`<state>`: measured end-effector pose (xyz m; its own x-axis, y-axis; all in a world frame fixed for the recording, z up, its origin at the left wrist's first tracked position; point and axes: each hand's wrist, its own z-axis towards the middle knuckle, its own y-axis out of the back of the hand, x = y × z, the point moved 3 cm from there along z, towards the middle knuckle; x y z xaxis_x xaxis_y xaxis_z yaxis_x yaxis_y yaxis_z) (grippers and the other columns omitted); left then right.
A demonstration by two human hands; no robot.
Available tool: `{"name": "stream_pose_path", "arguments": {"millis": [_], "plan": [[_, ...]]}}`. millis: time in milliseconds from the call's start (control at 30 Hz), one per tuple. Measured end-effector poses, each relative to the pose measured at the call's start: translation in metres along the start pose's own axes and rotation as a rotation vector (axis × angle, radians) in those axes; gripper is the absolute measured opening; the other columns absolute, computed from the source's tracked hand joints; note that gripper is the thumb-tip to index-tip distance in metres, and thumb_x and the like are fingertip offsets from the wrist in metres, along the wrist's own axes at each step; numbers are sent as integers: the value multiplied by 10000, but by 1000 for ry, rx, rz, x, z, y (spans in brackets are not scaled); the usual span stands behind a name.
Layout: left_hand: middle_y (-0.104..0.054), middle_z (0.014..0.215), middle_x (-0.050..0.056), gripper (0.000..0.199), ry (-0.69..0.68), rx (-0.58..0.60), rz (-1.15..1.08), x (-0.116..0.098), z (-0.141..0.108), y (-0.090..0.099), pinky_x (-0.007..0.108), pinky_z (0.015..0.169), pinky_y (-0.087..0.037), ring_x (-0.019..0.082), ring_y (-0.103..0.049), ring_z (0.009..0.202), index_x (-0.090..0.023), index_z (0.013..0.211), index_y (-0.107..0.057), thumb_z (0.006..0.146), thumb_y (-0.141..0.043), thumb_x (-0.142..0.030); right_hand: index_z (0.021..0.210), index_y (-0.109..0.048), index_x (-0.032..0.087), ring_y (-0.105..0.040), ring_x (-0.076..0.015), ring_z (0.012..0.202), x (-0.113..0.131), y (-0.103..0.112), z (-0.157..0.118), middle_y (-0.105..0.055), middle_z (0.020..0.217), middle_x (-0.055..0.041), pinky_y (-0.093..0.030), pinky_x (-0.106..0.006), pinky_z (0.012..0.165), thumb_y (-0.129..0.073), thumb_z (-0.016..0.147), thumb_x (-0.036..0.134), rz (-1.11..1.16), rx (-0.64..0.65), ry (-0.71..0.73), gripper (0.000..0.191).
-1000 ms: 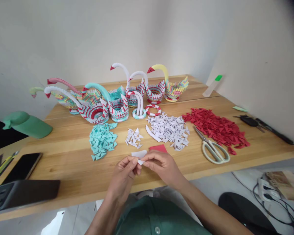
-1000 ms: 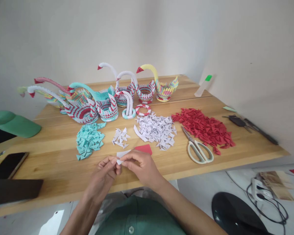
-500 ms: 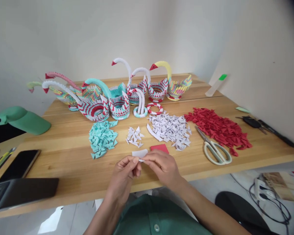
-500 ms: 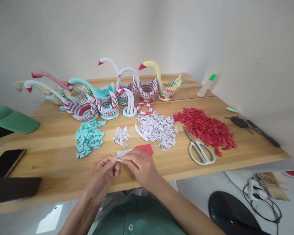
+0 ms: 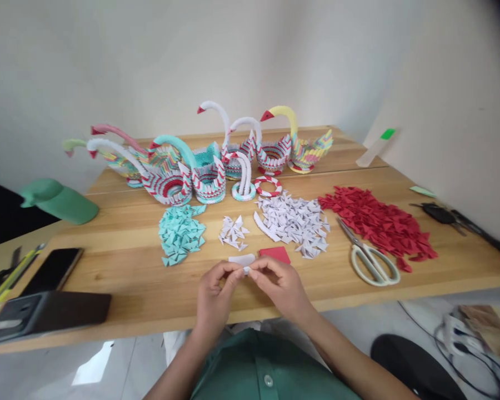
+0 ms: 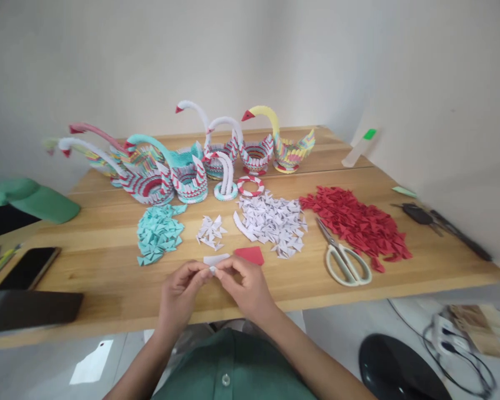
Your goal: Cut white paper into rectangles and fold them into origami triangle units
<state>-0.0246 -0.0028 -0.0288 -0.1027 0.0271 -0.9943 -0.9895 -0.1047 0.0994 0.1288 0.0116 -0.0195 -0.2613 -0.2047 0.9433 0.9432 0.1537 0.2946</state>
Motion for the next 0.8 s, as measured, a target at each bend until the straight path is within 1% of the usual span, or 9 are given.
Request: {"name": "stream_pose_path", "arguments": {"millis": [100, 233, 300, 367, 433, 567, 633, 700, 800], "plan": [[-662, 681, 27, 160, -92, 30, 101, -6, -1, -5, 265, 667, -427, 178, -594, 675, -185, 707, -688, 839, -607, -226, 798, -673, 192, -627, -161, 650, -1, 7, -4, -686, 708, -11, -487, -234, 609, -595, 851, 314, -80, 31, -6, 154], [-634, 659, 38, 218, -190, 123, 176, -13, -3, -11, 289, 675, -403, 190, -575, 672, -200, 688, -680, 873, -580, -261, 740, -653, 214, -596, -157, 604, -7, 15, -10, -649, 657, 7, -474, -228, 585, -588, 853, 362, -134, 5, -9, 198], [-604, 632, 30, 244, -167, 165, 136, -12, -4, -14, 290, 664, -392, 181, -546, 642, -197, 671, -661, 879, -560, -277, 720, -636, 220, -570, -155, 570, -8, 15, -13, -619, 625, 12, -462, -227, 555, -570, 858, 382, -152, -4, -18, 222], [-580, 627, 21, 244, -114, 213, 15, -8, -5, -17, 280, 640, -386, 166, -525, 619, -186, 662, -635, 865, -568, -304, 701, -617, 224, -549, -155, 542, -8, 15, -17, -596, 599, 13, -454, -228, 534, -557, 859, 403, -169, -15, -8, 246], [-568, 638, 19, 241, -53, 232, -110, -4, -7, -20, 270, 624, -387, 157, -515, 618, -175, 665, -616, 844, -586, -335, 697, -614, 228, -542, -155, 534, -9, 14, -20, -596, 595, 10, -459, -228, 537, -553, 859, 425, -195, -32, 10, 262], [-565, 642, 21, 267, 13, 170, -227, 2, -6, -21, 263, 624, -397, 148, -511, 621, -162, 665, -602, 812, -616, -384, 797, -667, 231, -628, -170, 651, -17, 16, -24, -694, 734, -6, -496, -215, 614, -563, 856, 459, -245, -65, 17, 258], [-566, 638, 19, 270, 36, 152, -255, 3, -5, -20, 256, 616, -395, 140, -506, 616, -157, 666, -598, 804, -625, -387, 831, -677, 228, -649, -171, 674, -21, 17, -23, -711, 764, -6, -499, -205, 611, -565, 861, 459, -274, -76, 20, 259], [-570, 636, 17, 269, 52, 162, -271, 3, -4, -20, 252, 614, -398, 135, -505, 614, -154, 670, -597, 802, -627, -386, 810, -673, 225, -634, -158, 623, -20, 17, -23, -701, 718, 2, -490, -201, 587, -558, 878, 437, -309, -73, 58, 251], [-579, 629, 9, 267, 93, 181, -311, 3, -6, -19, 250, 627, -411, 131, -513, 616, -158, 681, -593, 807, -637, -389, 774, -657, 222, -617, -141, 583, -5, 16, -21, -686, 678, 6, -480, -211, 590, -534, 914, 356, -357, -55, 190, 230]]}}
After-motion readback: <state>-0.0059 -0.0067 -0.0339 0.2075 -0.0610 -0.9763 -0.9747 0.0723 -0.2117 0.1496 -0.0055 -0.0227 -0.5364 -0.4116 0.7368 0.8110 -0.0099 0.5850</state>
